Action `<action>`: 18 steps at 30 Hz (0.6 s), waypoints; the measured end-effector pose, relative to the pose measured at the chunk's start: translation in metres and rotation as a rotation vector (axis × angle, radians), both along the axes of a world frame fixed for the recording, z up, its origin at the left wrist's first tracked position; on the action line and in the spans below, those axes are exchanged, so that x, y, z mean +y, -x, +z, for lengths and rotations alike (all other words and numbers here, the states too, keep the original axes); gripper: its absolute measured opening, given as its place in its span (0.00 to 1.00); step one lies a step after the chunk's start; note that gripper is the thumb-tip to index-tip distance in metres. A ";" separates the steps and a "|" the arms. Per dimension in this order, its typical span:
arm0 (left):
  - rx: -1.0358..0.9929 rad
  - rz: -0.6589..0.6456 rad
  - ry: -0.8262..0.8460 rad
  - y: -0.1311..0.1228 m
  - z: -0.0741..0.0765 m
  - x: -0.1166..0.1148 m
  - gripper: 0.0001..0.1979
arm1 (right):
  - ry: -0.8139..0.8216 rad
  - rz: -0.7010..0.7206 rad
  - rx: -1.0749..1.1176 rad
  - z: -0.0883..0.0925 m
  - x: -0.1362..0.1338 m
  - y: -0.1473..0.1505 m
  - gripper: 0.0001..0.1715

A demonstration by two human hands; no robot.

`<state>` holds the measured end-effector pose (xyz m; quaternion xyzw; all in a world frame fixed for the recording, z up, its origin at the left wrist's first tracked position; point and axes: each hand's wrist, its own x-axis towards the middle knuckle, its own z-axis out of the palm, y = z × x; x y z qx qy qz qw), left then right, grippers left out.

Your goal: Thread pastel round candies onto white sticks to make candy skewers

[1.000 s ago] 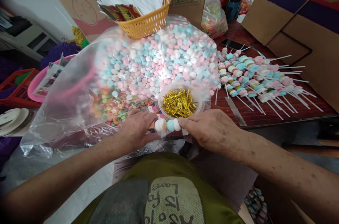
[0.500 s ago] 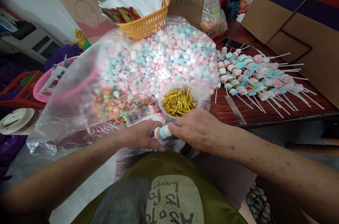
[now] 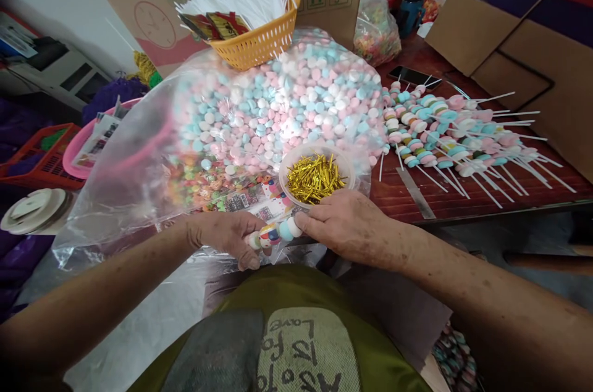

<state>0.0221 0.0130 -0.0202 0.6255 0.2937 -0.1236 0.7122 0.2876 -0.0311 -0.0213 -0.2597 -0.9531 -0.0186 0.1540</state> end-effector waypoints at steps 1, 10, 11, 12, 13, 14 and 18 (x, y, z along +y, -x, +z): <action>0.036 0.028 -0.109 -0.002 -0.001 -0.004 0.17 | 0.029 -0.025 -0.026 0.001 0.000 -0.001 0.13; 0.554 0.014 -1.349 -0.031 0.001 -0.030 0.16 | 0.572 -0.130 -0.046 0.013 0.002 0.011 0.19; 0.561 0.032 -1.319 -0.032 0.000 -0.030 0.16 | 0.565 -0.137 -0.058 0.015 0.004 0.013 0.19; 0.566 0.058 -1.281 -0.032 -0.001 -0.029 0.17 | 0.529 -0.151 -0.065 0.017 0.005 0.012 0.18; 0.563 0.089 -1.238 -0.032 -0.001 -0.028 0.19 | 0.469 -0.169 -0.056 0.019 0.006 0.010 0.17; 0.555 0.125 -1.199 -0.031 0.000 -0.028 0.21 | 0.397 -0.185 -0.029 0.022 0.007 0.007 0.16; 0.473 0.230 -1.108 -0.026 0.004 -0.026 0.24 | 0.259 -0.111 0.117 0.029 0.007 -0.004 0.15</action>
